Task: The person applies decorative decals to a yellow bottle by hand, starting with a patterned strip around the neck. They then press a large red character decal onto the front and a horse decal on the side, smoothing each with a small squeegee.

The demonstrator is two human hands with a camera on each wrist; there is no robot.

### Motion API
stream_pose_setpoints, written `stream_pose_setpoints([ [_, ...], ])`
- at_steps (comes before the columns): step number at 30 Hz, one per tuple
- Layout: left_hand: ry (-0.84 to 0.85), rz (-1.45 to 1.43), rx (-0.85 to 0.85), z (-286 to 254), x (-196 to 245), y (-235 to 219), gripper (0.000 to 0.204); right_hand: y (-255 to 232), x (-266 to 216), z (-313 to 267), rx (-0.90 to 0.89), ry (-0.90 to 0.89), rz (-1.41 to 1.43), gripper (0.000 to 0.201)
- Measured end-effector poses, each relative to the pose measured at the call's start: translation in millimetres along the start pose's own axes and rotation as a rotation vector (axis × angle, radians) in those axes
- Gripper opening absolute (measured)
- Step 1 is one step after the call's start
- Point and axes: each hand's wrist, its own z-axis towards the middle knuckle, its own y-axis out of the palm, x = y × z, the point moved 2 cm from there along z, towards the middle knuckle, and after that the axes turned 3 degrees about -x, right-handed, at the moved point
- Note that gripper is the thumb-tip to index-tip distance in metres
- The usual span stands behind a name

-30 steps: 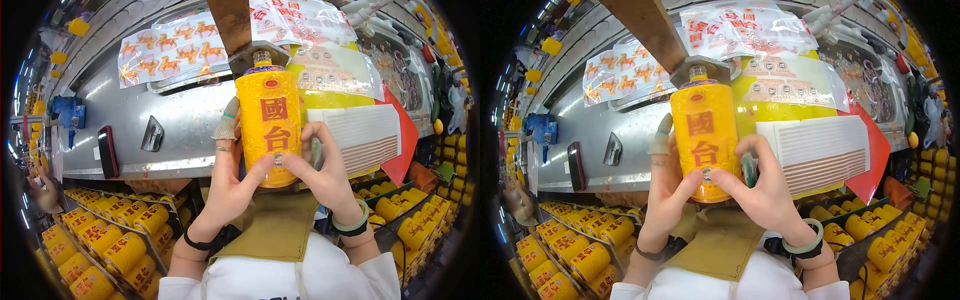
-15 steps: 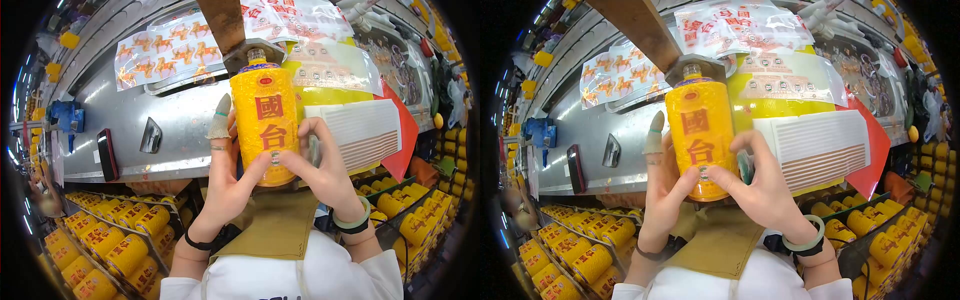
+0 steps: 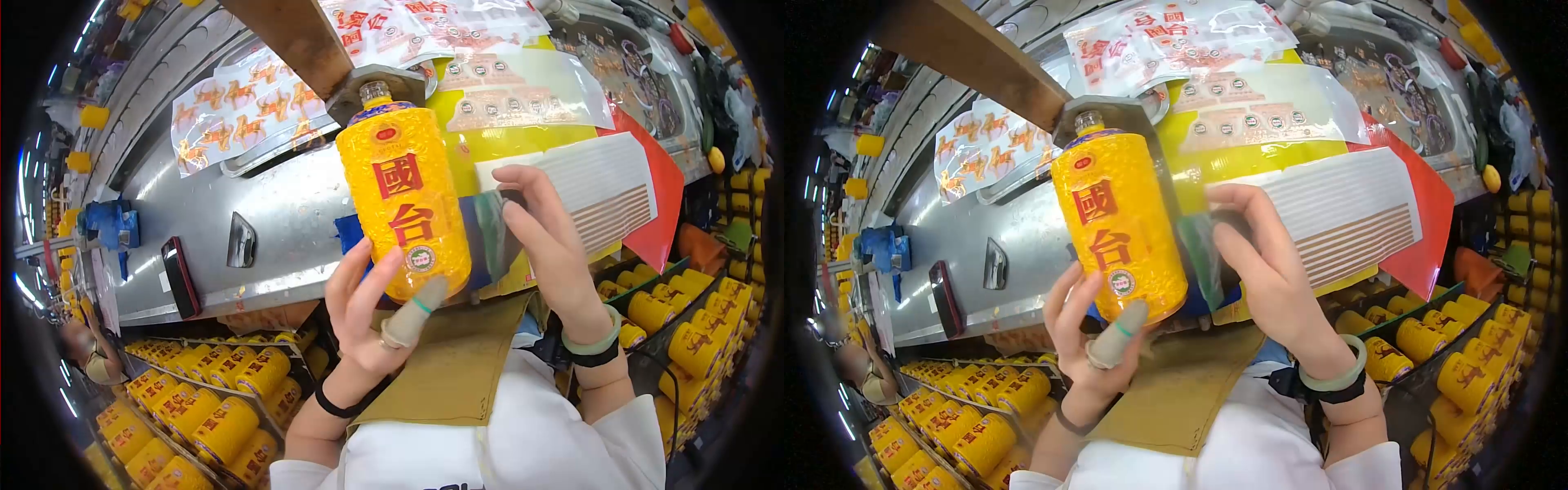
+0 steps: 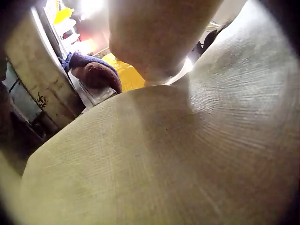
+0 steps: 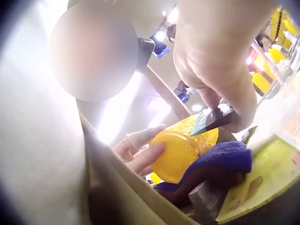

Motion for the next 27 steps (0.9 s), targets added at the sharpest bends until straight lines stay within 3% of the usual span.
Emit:
stream_pose_setpoints([
  [1, -0.210, -0.158, 0.064, -6, 2, 7, 0.072, -2, 3, -4, 0.029, 0.028, -0.018, 0.030],
  [5, -0.213, -0.069, 0.080, 4, 16, 17, 0.071, -4, 4, -16, 0.071, -0.072, -0.067, 0.030],
  [7, -0.470, -0.338, 0.299, 6, 20, 23, 0.063, -4, 4, -20, 0.091, -0.129, -0.091, 0.029],
  [10, -0.362, -0.173, 0.184, 4, 19, 22, 0.073, -3, 7, -25, 0.101, -0.153, -0.084, 0.028],
  [14, -0.391, -0.233, 0.210, 4, 18, 20, 0.069, -1, 6, -30, 0.117, -0.159, -0.086, 0.027],
  [16, -0.309, -0.146, 0.100, -5, 13, 20, 0.077, 0, 5, -34, 0.083, -0.160, -0.136, 0.026],
  [20, -0.213, -0.164, 0.083, -9, 4, 15, 0.066, 4, 7, -37, 0.109, -0.169, -0.174, 0.024],
  [22, -0.191, -0.239, 0.153, -10, 1, 13, 0.055, 9, 8, -41, 0.088, -0.191, -0.192, 0.023],
  [23, -0.280, -0.307, 0.167, -7, 3, 10, 0.049, 11, 8, -43, 0.065, -0.210, -0.214, 0.022],
  [27, -0.348, -0.499, 0.336, -14, -8, 26, 0.060, 14, 6, -45, 0.055, -0.248, -0.449, 0.019],
])
